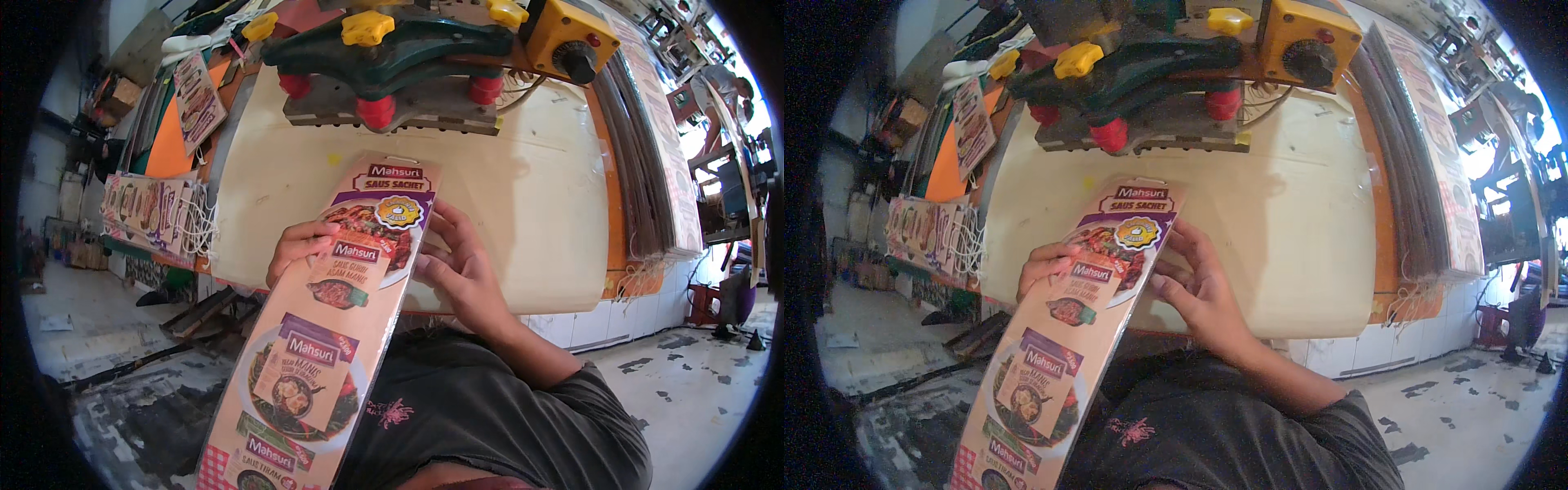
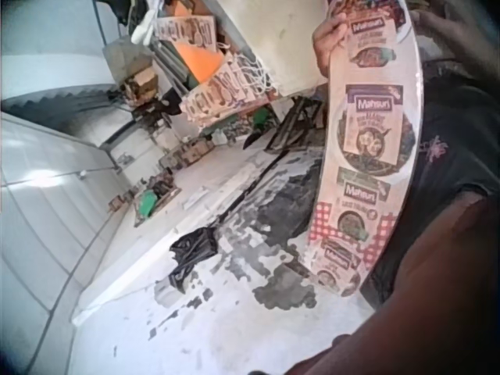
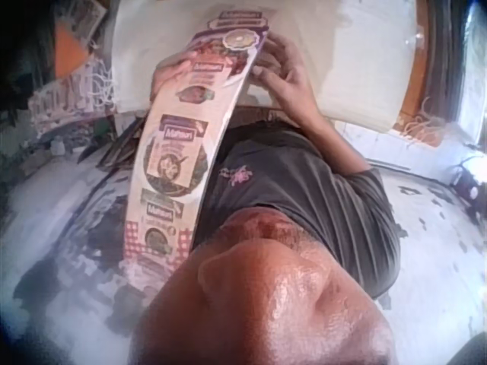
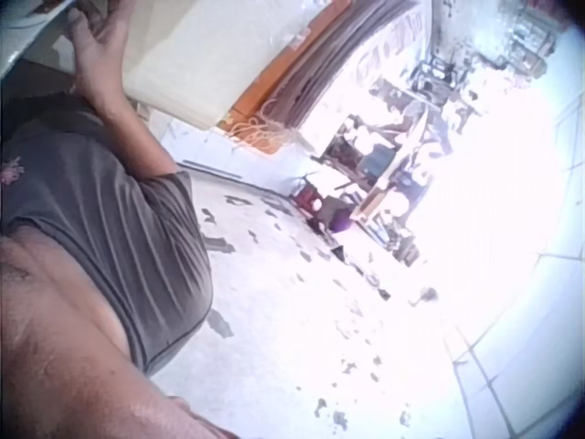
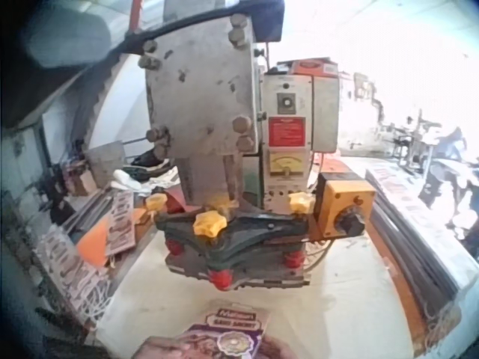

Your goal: The person handles a long strip of printed plastic packaging material, folding it along seams and checking it before placing it into a stack on a table.

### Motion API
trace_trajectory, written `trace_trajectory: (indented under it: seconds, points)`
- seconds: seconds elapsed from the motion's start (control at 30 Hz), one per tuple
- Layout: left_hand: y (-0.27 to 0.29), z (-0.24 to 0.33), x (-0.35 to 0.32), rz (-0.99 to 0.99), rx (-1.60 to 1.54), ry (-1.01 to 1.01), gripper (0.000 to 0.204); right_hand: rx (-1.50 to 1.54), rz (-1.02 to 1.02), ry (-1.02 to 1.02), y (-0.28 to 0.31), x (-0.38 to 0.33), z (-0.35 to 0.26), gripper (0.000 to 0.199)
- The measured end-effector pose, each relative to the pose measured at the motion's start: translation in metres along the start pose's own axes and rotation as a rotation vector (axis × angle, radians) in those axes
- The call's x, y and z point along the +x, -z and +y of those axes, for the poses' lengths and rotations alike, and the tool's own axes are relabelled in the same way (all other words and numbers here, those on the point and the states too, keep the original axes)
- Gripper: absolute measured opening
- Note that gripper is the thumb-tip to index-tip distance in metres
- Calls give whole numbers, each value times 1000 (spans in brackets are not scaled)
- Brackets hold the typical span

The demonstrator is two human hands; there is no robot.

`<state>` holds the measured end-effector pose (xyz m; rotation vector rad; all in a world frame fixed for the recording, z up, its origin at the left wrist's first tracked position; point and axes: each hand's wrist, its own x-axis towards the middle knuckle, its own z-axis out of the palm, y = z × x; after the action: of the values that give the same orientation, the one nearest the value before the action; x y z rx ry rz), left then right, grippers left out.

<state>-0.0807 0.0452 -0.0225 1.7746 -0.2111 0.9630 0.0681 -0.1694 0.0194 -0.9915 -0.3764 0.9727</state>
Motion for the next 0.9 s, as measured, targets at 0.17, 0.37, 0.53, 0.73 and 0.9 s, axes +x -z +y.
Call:
trace_trajectory:
  seconds: [0.17, 0.37, 0.53, 0.73, 0.9]
  points:
    - [6, -4, -2, -12, -24, 47, 47, -78, 71, 91, 9, 6, -8, 77]
    - [2, 4, -10, 10, 57, 136, 39, -922, 127, 394, 20, 10, -24, 69]
    - [-9, 22, -5, -22, 490, 97, 37, -1392, -54, 609, 19, 16, -20, 64]
    - [-9, 29, -5, -136, 686, 96, 44, -1482, -20, 584, 19, 20, -12, 52]
    - [7, 12, -19, -240, 668, 107, 38, -1480, 4, 551, 17, 21, -9, 49]
